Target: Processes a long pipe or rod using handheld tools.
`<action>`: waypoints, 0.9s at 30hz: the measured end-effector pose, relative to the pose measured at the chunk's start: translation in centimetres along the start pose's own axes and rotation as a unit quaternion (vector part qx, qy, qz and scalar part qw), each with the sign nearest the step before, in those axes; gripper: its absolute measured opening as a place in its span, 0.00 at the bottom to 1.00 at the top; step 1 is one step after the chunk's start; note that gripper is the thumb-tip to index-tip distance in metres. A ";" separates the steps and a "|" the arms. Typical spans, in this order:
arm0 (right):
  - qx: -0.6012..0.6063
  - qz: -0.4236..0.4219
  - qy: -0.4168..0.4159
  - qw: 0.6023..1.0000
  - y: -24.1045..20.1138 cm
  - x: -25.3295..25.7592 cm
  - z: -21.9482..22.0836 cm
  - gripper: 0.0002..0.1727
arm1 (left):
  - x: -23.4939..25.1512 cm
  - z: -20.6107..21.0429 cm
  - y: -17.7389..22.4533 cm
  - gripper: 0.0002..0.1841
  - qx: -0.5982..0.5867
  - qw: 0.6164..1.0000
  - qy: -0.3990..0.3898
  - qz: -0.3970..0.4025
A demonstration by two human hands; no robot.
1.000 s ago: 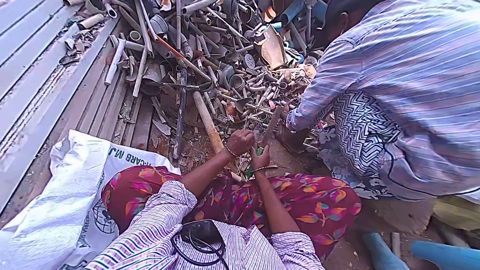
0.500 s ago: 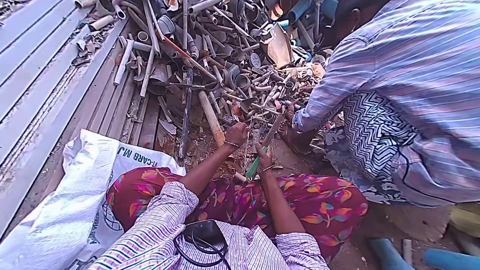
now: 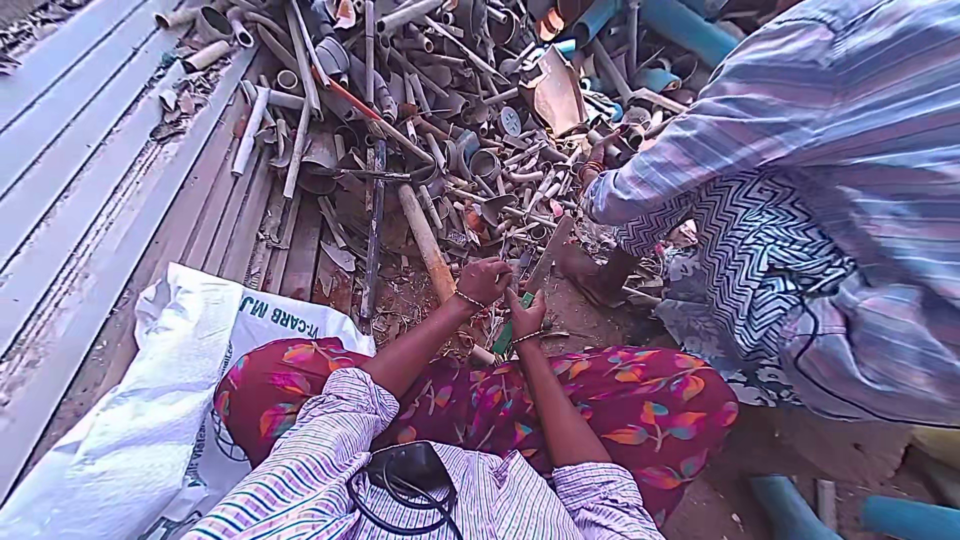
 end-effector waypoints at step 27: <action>0.286 0.165 -0.086 0.940 0.7 -0.3 1.4 0.12 | 0.7 2.9 -5.1 0.17 -0.445 0.849 0.014 -0.285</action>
Point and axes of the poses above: each hand's wrist, its own x-axis towards the middle knuckle, its own z-axis out of the palm, y = z × x, the point moved 8 cm from there along x, towards the middle knuckle, and after that the axes turned 5 degrees about -x, right-handed, at the moved point
